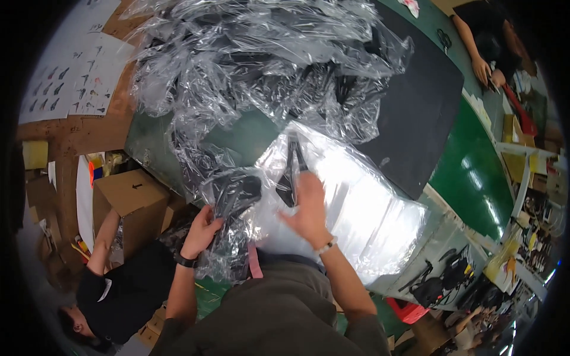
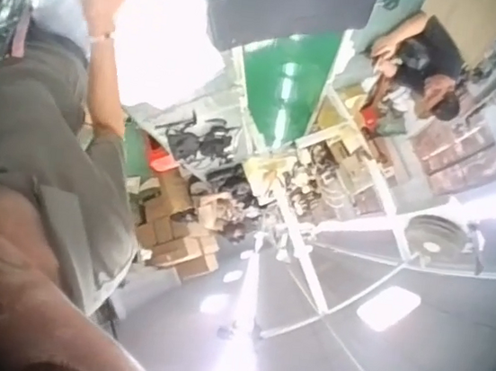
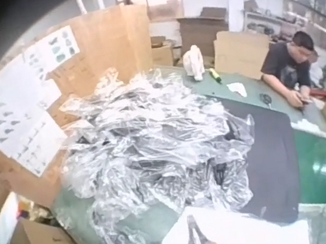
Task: Packing individual bicycle seats into plastic bags and organizing them on a workspace.
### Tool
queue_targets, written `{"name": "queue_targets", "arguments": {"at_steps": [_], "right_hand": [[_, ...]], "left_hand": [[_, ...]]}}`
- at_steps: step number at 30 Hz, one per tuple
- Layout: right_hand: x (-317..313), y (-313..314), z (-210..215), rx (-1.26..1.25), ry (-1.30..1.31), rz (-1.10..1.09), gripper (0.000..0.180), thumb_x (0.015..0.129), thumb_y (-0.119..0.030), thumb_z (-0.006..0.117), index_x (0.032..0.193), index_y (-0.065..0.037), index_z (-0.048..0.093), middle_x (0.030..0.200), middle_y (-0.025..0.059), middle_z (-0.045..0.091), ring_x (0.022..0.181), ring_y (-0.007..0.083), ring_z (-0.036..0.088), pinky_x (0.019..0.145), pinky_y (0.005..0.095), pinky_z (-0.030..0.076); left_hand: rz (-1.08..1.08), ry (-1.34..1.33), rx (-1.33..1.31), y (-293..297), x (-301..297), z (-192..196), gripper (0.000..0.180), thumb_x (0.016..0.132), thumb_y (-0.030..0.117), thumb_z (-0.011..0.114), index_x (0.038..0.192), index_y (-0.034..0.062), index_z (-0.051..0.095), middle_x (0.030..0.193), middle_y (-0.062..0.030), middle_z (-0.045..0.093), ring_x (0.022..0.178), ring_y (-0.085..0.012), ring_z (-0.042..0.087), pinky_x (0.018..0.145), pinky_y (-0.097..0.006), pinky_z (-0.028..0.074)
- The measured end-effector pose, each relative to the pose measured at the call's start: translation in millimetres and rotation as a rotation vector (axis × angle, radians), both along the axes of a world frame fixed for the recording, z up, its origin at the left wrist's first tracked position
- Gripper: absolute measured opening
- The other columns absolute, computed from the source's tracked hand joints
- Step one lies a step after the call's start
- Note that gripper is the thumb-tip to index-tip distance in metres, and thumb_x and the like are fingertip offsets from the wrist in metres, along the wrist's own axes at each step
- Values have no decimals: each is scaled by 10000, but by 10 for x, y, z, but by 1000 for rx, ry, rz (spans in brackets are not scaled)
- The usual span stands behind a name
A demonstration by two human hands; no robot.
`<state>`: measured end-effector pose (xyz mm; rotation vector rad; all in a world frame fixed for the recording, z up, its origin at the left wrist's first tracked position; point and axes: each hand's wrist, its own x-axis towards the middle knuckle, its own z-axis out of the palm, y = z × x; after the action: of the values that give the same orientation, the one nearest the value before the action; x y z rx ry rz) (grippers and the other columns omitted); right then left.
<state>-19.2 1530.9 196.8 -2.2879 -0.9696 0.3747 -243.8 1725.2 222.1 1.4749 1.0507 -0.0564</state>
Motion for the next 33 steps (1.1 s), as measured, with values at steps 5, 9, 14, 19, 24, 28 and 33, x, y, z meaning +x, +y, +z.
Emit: {"name": "queue_targets", "arguments": {"at_steps": [5, 9, 14, 19, 24, 28, 33], "right_hand": [[-183, -238, -66, 161, -136, 542, 605, 664, -165, 802, 1196, -17, 556, 1226, 168, 551, 1160, 366, 522, 1019, 431, 405], [75, -389, -413, 242, 889, -32, 463, 743, -175, 778, 1126, 37, 627, 969, 132, 706, 776, 134, 646, 693, 289, 515], [565, -137, -488, -245, 694, -93, 411, 782, -352, 726, 955, 19, 697, 944, 158, 694, 754, 259, 663, 716, 343, 514], [482, -149, -836, -149, -53, -70, 447, 769, -394, 723, 945, 15, 676, 961, 193, 608, 902, 367, 580, 784, 432, 484], [411, -116, -1022, -100, 303, -124, 503, 801, -380, 690, 1085, 29, 615, 989, 219, 636, 915, 389, 613, 809, 424, 490], [544, 9, -763, -142, 628, -126, 526, 774, -307, 712, 1122, 67, 589, 1027, 222, 664, 950, 292, 654, 839, 351, 499], [431, 394, -289, -96, 1187, -42, 481, 736, -198, 760, 1107, 58, 592, 1001, 123, 672, 904, 183, 634, 824, 301, 499]], "left_hand": [[-461, 26, -480, -125, 447, 230, 373, 953, 259, 579, 1178, -37, 546, 965, -57, 611, 864, -101, 545, 749, -250, 454], [-233, -145, -103, -158, 801, -503, 540, 935, 401, 582, 1224, -54, 546, 1091, -152, 641, 1015, -200, 596, 878, -322, 465], [-164, -63, 19, -805, 1451, -1087, 534, 872, 435, 645, 1135, -23, 571, 1083, -183, 613, 977, -299, 594, 844, -378, 468], [-196, 6, 779, -1037, 1669, -1271, 510, 837, 398, 656, 1136, -5, 566, 1135, -193, 552, 1044, -379, 511, 885, -473, 427], [-79, 55, 590, -1129, 1609, -1473, 543, 868, 370, 630, 1158, -76, 518, 1069, -259, 560, 1005, -426, 526, 875, -479, 427], [-25, 17, 403, -1057, 1538, -1376, 544, 884, 343, 618, 1174, -104, 505, 1082, -281, 572, 1025, -427, 540, 900, -446, 433], [60, -55, 354, -748, 1098, -797, 584, 866, 348, 648, 1228, -84, 496, 1128, -247, 565, 1062, -405, 542, 915, -420, 441]]}}
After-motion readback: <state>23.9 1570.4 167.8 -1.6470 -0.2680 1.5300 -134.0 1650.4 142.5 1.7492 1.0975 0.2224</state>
